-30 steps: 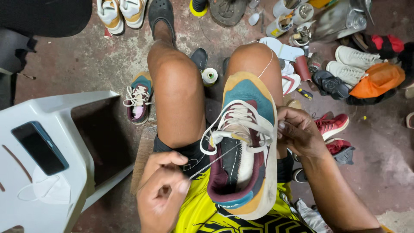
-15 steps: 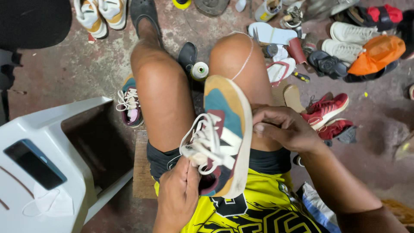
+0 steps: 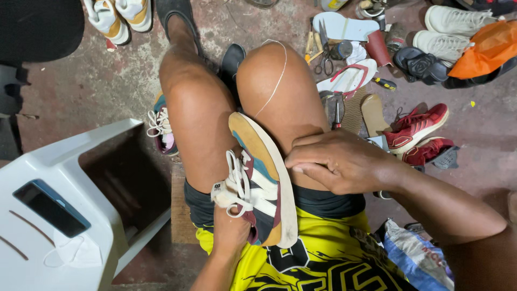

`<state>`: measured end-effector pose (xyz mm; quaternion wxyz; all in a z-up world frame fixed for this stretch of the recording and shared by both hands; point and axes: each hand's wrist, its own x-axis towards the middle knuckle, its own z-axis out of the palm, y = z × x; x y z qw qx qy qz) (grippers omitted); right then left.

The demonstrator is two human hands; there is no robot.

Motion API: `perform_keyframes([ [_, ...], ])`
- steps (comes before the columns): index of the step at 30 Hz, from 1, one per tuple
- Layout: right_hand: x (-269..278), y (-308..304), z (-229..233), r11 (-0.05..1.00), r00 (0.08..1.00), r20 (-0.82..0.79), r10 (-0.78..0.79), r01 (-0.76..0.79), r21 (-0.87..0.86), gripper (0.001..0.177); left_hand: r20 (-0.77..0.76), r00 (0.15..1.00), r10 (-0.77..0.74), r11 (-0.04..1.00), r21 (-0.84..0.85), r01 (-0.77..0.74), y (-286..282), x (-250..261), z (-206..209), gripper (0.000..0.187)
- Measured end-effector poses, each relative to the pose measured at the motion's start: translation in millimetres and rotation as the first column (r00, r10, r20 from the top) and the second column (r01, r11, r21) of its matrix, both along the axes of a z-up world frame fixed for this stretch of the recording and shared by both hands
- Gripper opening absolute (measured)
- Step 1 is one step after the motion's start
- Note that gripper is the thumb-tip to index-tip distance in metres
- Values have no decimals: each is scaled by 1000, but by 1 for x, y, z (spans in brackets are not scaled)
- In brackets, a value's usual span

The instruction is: The person is repairing a sneaker by hand-sewing the sole to the upper. They use a needle and white thread, repeatedly piercing the shoe's edge and pulling the thread tight to secure the bond. The task is performed while sitting with the shoe resting on their lap.

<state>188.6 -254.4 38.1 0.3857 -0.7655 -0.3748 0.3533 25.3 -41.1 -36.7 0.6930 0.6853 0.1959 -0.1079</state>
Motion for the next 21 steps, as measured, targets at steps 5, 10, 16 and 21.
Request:
perform_keyframes([
  [5, 11, 9, 11, 997, 997, 15, 73, -72, -7, 20, -166, 965, 201, 871, -420, -253, -7, -8, -10, 52],
  [10, 14, 16, 11, 987, 981, 119, 155, -149, -54, 14, -153, 961, 230, 776, -566, -276, -2, -19, -32, 65],
  [16, 4, 18, 9, 988, 979, 142, 146, -137, -69, 16, -216, 938, 272, 690, -635, -347, 5, -27, -36, 73],
  [21, 2, 17, 12, 991, 973, 187, 132, -130, -23, 20, -266, 938, 223, 781, -526, -335, 12, -15, -39, 70],
])
